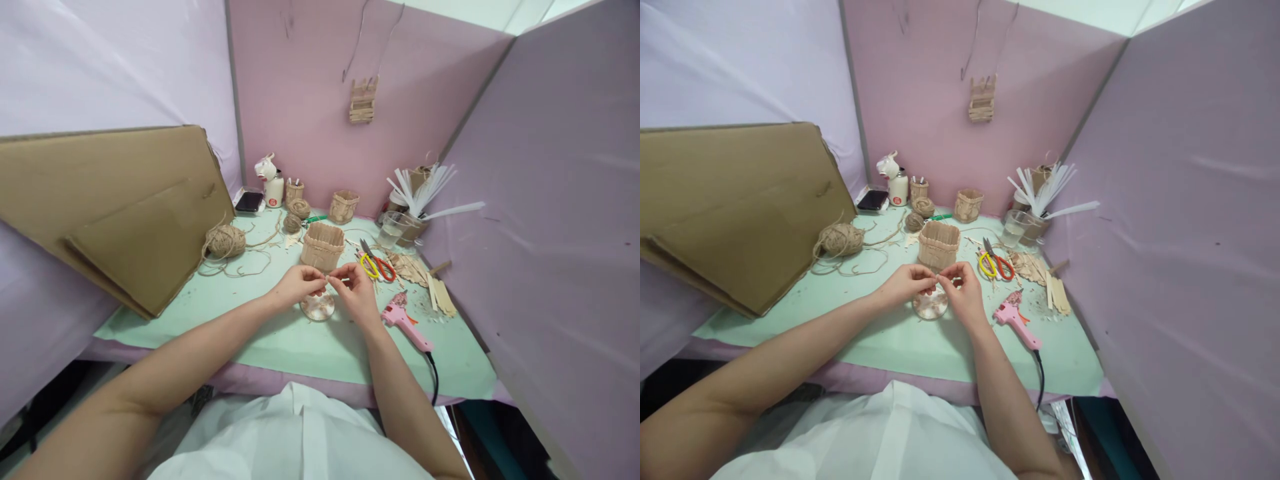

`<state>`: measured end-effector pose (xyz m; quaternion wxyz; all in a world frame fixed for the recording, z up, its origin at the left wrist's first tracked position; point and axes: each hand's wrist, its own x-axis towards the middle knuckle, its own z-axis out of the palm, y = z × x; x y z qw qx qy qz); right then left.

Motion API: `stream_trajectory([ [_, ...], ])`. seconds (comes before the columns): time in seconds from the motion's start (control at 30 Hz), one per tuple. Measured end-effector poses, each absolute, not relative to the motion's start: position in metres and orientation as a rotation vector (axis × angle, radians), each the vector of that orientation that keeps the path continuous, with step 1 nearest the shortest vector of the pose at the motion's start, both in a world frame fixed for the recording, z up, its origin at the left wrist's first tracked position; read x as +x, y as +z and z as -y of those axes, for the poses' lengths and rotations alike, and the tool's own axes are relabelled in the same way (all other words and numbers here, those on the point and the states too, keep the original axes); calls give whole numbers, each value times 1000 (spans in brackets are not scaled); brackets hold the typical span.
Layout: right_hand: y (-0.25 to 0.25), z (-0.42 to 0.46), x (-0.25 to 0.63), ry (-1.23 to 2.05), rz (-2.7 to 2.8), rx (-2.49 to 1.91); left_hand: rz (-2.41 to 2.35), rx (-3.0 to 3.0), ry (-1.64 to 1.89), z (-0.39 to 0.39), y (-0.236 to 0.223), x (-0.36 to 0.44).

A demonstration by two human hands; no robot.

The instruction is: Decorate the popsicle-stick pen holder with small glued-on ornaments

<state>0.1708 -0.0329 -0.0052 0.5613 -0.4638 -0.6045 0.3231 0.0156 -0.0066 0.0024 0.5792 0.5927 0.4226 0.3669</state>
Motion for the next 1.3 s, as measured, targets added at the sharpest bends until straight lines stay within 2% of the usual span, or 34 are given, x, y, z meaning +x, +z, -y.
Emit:
stream_trajectory([
  [0.3,-10,30,171,840,1350,-1027,-954,1299,869,5,1,15],
  [0.67,-10,37,166,513,1609,-951,-850,1083,797,7,11,12],
  [1.3,-12,41,166,651,1484,-961,-805,1022,680,6,15,8],
])
